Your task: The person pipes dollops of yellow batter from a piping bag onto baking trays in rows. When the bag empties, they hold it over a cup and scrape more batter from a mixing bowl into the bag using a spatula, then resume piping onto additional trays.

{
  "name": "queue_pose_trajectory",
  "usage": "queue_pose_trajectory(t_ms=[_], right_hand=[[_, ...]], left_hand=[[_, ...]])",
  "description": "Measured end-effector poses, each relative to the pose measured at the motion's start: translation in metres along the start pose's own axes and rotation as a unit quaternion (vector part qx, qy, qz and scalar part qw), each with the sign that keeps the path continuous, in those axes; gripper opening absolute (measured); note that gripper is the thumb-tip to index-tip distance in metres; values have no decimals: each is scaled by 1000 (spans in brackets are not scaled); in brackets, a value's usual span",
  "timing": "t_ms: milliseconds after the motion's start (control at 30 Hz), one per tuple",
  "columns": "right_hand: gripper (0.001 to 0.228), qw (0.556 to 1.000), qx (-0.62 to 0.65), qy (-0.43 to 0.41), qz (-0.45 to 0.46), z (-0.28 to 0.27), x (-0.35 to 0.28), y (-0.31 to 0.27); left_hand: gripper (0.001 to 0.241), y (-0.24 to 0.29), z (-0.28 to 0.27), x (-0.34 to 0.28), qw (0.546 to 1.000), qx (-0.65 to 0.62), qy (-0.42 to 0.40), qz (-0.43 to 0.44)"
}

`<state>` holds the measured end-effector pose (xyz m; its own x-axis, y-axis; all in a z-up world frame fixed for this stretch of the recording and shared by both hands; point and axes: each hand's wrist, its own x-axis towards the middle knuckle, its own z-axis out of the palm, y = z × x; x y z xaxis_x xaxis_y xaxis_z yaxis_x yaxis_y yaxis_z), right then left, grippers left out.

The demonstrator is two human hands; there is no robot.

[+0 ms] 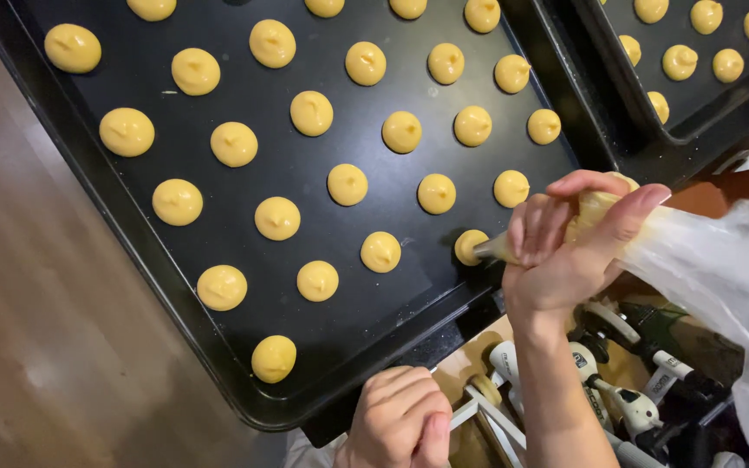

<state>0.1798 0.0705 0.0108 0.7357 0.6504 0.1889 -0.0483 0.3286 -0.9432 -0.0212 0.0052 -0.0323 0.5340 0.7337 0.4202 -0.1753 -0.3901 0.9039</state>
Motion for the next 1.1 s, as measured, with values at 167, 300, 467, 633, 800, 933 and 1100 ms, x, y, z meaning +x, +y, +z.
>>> queue_pose_trajectory(t_ms=[167,300,467,633,800,933,1100], right_hand=[[80,905,405,55,121,3,9,-7],[65,1000,8,-13,-13,-9,8,-1],[64,998,-49,-28,-38,-10,0,-5],[52,998,63,9,-24,-13,14,-45],[48,970,232,50,46,-75,31,-106],[46,956,269,104,51,-117,41,-124],[42,960,229,158,44,-69,54,-121]], left_hand=[[20,-3,2,-2,1000,3,7,11],[20,-6,0,-4,1000,4,-6,21],[20,-3,1,-1,1000,-1,-2,10],[20,4,9,-1,999,17,15,-35],[22,14,14,5,998,47,25,-37],[17,24,19,13,995,104,2,-9],[20,61,3,40,994,85,-57,-40]])
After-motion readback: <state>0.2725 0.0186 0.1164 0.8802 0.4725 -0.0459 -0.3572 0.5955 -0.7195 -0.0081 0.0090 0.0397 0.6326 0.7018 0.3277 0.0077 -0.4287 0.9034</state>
